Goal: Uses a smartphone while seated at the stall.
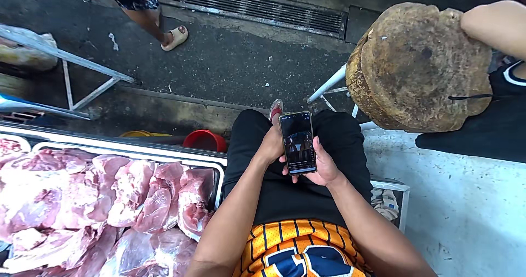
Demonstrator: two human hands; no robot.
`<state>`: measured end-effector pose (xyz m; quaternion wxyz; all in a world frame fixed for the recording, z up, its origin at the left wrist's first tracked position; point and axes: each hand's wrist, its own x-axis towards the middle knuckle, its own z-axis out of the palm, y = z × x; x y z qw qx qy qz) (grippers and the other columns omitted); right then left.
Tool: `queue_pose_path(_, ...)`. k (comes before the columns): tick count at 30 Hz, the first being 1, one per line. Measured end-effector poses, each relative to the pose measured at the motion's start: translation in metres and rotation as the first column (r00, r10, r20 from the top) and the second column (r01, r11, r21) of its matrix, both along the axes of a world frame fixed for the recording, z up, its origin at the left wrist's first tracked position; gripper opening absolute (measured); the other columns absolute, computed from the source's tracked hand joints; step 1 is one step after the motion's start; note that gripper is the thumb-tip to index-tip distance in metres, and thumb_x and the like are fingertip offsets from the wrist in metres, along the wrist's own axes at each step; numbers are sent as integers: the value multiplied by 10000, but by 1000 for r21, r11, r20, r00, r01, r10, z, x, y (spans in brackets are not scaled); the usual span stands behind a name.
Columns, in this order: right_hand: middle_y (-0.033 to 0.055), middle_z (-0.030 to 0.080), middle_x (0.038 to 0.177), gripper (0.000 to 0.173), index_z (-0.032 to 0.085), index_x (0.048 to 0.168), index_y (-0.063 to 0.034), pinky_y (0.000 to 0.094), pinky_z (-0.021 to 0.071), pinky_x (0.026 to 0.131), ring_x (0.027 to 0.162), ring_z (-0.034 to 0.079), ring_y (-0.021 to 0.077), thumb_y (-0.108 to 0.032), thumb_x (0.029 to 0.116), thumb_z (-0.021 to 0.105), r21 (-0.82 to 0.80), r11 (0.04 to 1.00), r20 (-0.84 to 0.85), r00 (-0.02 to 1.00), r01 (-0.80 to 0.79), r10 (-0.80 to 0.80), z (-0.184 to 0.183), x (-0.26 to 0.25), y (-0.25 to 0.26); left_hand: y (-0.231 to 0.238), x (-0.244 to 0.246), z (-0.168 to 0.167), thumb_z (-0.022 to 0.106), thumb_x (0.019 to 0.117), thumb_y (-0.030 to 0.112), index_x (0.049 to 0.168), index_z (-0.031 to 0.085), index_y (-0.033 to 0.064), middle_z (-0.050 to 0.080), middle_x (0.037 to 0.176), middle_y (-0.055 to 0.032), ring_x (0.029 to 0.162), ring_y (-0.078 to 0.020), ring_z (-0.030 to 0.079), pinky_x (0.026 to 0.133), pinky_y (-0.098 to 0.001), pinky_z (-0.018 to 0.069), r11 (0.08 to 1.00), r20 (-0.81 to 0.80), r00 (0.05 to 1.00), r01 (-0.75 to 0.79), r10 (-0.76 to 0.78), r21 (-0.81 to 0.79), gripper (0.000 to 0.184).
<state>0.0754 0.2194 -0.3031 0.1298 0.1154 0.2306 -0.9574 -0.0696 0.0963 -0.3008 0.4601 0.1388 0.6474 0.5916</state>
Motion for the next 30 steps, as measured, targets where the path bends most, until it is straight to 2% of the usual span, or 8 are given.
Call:
queue_pose_path(5, 269, 630, 1302, 800, 500, 1421, -131, 465, 625, 702, 1024, 701, 417, -768, 952, 380, 1, 1000, -2, 1000, -8, 8, -1, 0, 1, 0, 0, 2, 679, 929, 139, 1095, 653, 131, 687, 818, -45, 627, -132, 633, 589, -322, 556, 1000, 9, 1000, 3, -3, -7, 168)
queue_pose_path(13, 272, 628, 1306, 797, 501, 1420, -125, 470, 626, 711, 1033, 699, 422, -761, 956, 382, -3, 1000, -8, 1000, -4, 4, -1, 0, 1, 0, 0, 2, 674, 936, 125, 1109, 643, 136, 678, 799, -47, 590, -134, 612, 568, -318, 545, 1000, 3, 1000, 12, -12, -28, 176)
queue_pose_path(20, 272, 629, 1304, 798, 502, 1421, -125, 469, 626, 709, 1030, 700, 421, -761, 951, 397, -3, 1000, -9, 1000, -4, 4, -1, 0, 1, -1, 0, -1, 681, 924, 121, 1142, 638, 137, 695, 860, -44, 662, -135, 648, 614, -326, 568, 1000, 3, 1000, 9, -9, -22, 223)
queue_pose_path(26, 265, 624, 1313, 805, 495, 1427, -128, 465, 626, 707, 1029, 699, 413, -768, 951, 384, 9, 1000, -11, 1000, -10, 10, 0, 0, 1, 0, 0, 2, 665, 953, 127, 1110, 629, 133, 665, 781, -49, 570, -133, 598, 556, -312, 542, 1000, 43, 999, 4, -4, -19, 161)
queue_pose_path(30, 268, 626, 1307, 804, 495, 1424, -124, 467, 626, 708, 1022, 702, 411, -766, 953, 382, 10, 1000, -7, 1000, -6, 6, 1, 0, 0, 0, 0, 3, 684, 937, 115, 1106, 642, 128, 679, 800, -50, 599, -134, 620, 574, -312, 551, 1000, 34, 999, 9, -9, -12, 175)
